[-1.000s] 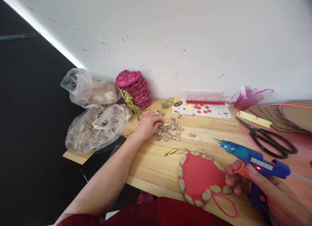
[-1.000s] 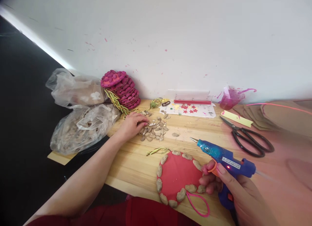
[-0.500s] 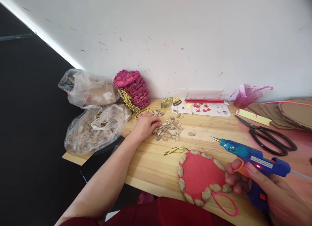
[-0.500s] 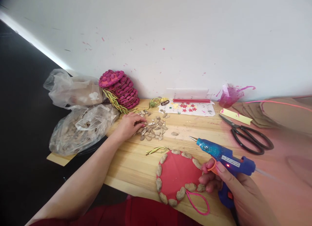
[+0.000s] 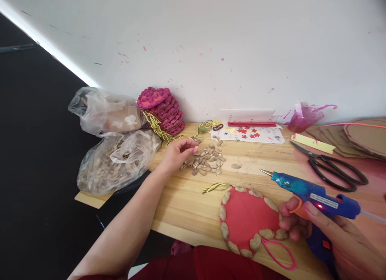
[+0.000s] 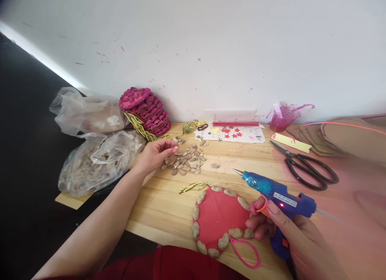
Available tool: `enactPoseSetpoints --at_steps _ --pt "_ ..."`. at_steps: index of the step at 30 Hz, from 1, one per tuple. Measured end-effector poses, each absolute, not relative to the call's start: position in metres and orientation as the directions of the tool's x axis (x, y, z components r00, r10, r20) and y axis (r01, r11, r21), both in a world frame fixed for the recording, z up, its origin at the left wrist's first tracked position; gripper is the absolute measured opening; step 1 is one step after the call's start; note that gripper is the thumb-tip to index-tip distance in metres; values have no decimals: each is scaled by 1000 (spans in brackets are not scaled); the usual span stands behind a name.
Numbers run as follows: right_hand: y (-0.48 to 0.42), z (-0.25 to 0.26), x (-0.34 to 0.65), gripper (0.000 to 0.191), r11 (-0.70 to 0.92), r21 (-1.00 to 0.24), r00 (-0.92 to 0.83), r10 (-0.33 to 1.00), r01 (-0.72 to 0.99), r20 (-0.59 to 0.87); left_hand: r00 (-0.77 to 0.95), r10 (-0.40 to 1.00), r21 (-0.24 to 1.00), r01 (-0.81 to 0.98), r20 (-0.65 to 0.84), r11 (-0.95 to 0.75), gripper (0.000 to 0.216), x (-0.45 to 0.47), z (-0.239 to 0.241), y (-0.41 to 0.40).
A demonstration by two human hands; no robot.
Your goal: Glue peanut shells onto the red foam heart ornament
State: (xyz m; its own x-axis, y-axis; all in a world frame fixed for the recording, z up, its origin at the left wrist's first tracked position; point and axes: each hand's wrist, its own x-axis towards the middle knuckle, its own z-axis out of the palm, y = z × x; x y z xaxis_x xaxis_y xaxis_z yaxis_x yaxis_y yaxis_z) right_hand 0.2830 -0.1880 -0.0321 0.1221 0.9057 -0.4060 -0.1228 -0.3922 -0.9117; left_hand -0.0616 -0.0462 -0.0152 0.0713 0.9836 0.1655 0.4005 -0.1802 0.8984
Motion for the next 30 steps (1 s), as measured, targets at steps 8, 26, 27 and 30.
enactPoseSetpoints --at_steps 8,26,27,30 --pt "-187 -34 283 35 -406 -901 157 890 -156 -428 103 994 999 31 38 -42 35 -64 -8 -49" --pt "-186 -29 281 37 -391 -909 177 894 -141 -412 -36 996 990 116 86 -82 35 -60 -20 -41" --pt "-186 -30 281 36 -392 -909 178 893 -143 -414 -45 995 988 130 90 -83 33 -60 -21 -40" --pt "-186 -32 283 34 -386 -913 169 899 -135 -405 -71 992 982 169 101 -88 27 -61 -23 -38"
